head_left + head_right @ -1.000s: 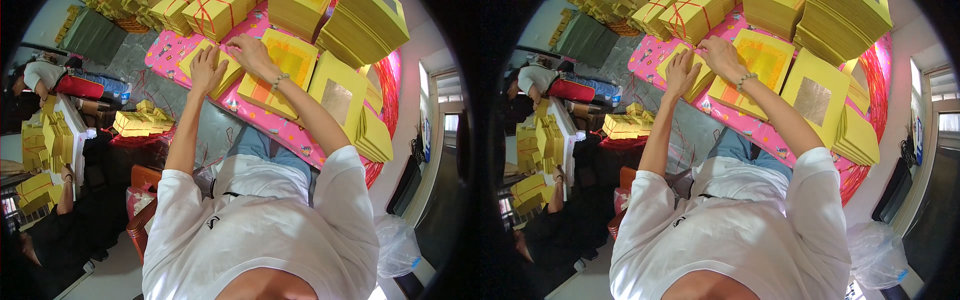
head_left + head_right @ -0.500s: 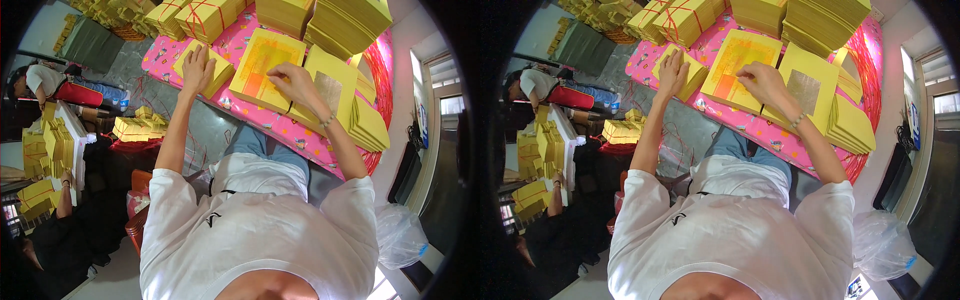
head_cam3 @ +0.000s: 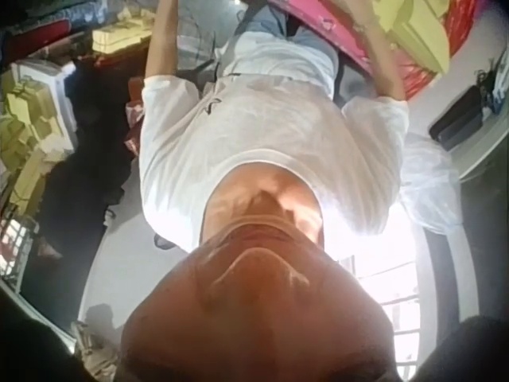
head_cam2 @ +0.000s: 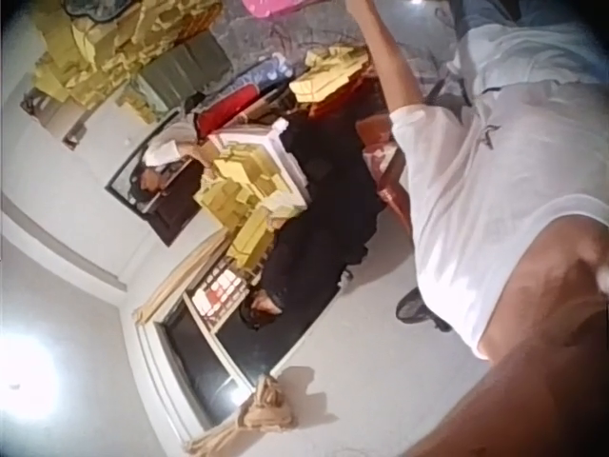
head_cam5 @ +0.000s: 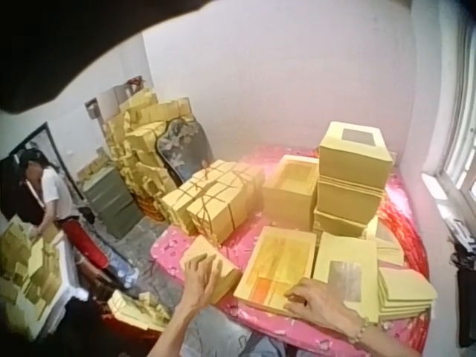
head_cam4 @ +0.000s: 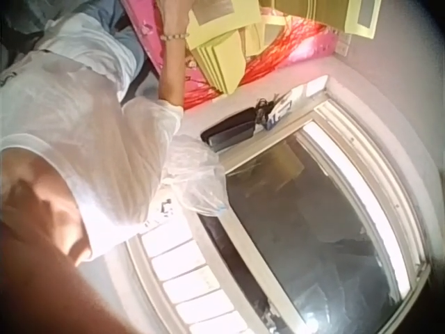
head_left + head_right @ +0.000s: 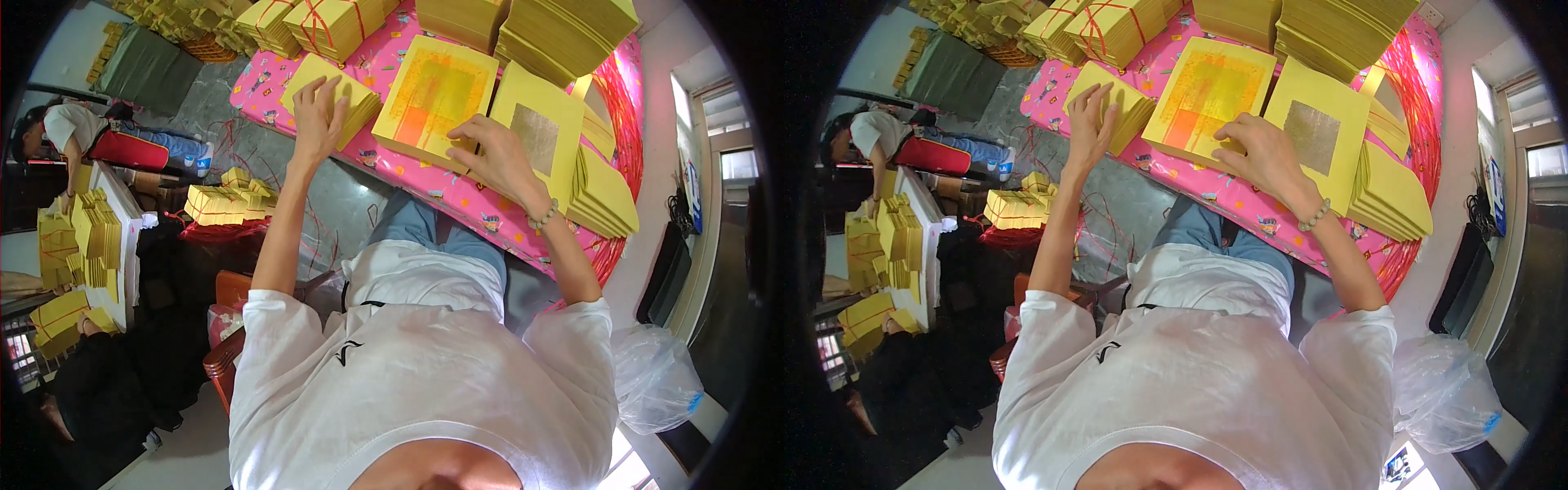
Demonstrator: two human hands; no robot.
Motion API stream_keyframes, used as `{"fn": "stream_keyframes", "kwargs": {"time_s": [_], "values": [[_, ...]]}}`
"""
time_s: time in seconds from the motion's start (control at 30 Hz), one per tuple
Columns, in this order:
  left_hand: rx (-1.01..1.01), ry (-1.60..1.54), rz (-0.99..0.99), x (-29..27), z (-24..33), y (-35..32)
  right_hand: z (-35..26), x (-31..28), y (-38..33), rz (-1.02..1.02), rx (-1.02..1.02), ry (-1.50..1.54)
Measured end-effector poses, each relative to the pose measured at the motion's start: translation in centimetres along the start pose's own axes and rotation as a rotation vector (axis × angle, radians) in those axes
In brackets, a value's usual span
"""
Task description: Picking up, inspecting, and stacking yellow paper sheets with foil inserts.
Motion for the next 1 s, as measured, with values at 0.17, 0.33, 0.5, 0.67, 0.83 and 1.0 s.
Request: {"fn": "stream_keyframes", "kwargs": {"time_s": [0.17,0.33,0.5,0.67,0.83,1.0], "values": [[0.06,-0.256,-0.173,0.3,5.2,-1.7,-0.5,0.9,-0.7,0.108,-0.154,-0.205],[0.097,-0.31,-0.299,1.3,7.1,-1.6,-0.7,1.3,-0.5,0.132,-0.132,-0.22],[0.053,-0.332,-0.417,1.4,5.9,-1.1,-0.1,1.2,0.1,0.046,-0.084,-0.198],[-0.003,-0.403,-0.393,1.4,5.8,-0.9,0.0,0.7,0.5,0.008,-0.04,-0.13],[-0.032,-0.395,-0.404,1.3,5.9,-0.5,-0.2,0.5,0.4,-0.015,-0.041,-0.148],[-0.065,-0.383,-0.412,1.3,6.0,-0.1,-0.7,0.2,0.4,-0.022,-0.061,-0.211]]}}
Point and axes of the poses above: each hand's wrist, its own y-axis towards the middle knuckle, its own x-axis out of the palm, z = x × y, the point moved 1 cm from there along y, towards the middle knuckle, and after that the axes turned 14 degrees about -y, right-handed, at the moved point
